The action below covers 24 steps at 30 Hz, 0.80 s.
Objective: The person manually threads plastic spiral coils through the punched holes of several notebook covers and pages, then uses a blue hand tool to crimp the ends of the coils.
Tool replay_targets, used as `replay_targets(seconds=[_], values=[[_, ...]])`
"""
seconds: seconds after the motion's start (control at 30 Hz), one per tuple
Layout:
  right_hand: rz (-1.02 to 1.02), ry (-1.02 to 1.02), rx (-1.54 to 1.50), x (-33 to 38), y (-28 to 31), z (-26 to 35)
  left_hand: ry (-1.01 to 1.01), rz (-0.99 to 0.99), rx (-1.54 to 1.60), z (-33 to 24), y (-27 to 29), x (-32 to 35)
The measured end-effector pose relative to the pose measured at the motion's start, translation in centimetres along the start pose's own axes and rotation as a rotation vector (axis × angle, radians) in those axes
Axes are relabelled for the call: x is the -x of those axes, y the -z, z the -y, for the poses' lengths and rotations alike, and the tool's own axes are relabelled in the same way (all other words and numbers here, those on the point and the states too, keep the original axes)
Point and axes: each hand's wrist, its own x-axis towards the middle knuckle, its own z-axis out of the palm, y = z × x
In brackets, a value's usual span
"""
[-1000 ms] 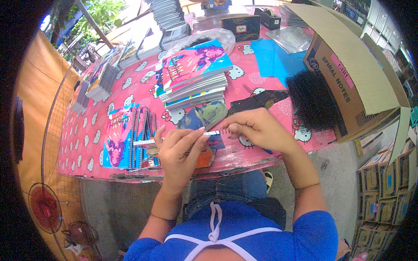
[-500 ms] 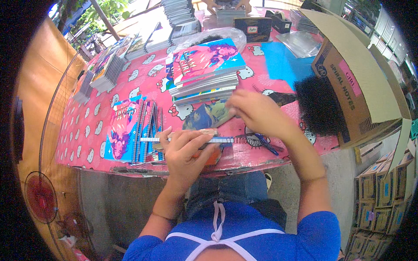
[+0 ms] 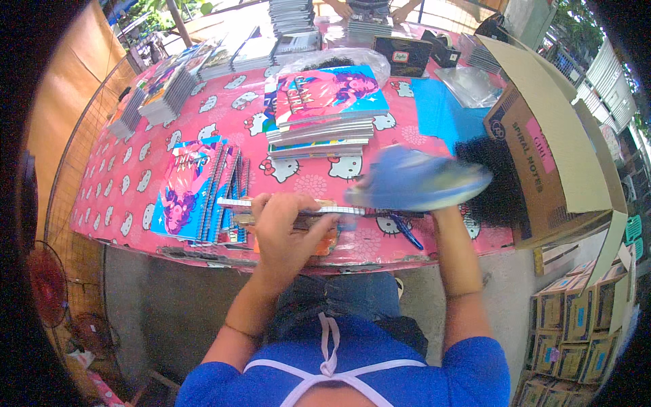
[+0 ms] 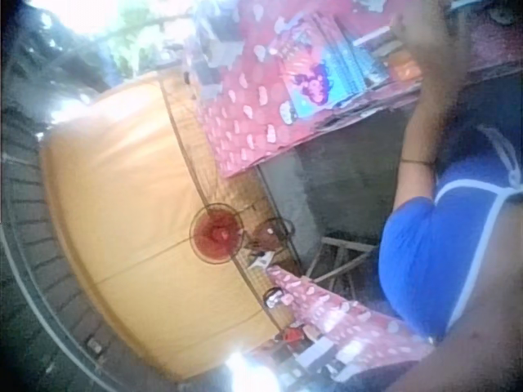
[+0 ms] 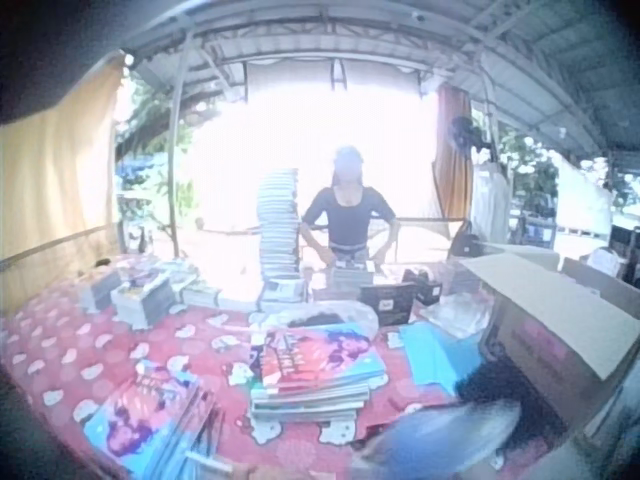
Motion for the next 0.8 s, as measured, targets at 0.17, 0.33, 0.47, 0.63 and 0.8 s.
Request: replay_targets(seconds=[0.17,0.33,0.47,0.63,0.8], values=[[-0.077,-0.017,-0.035,1.5,2.5,-2.4,0.015,-0.036,-0.006,0.0,-0.2,0.0],[0.128,-0.200,0.286,-1.7,0.4,-0.7,0.093,0.125,-0.011,0.2,2.0,-0.7],[0.050,-0.125,0.206,-2.4,-1.1,0.4,0.136,0.073,-0.333,1.6,3.8,-0.1],[0.086,-0.091,-0.213,-2.9,-2.9,-0.1,0.169,-0.005,-0.154,3.2,4.0,0.8],[0.144,-0.173,0.588,-5.6,-4.3,0.7,0.178,-0.044,-0.068,3.8,4.2,0.7]])
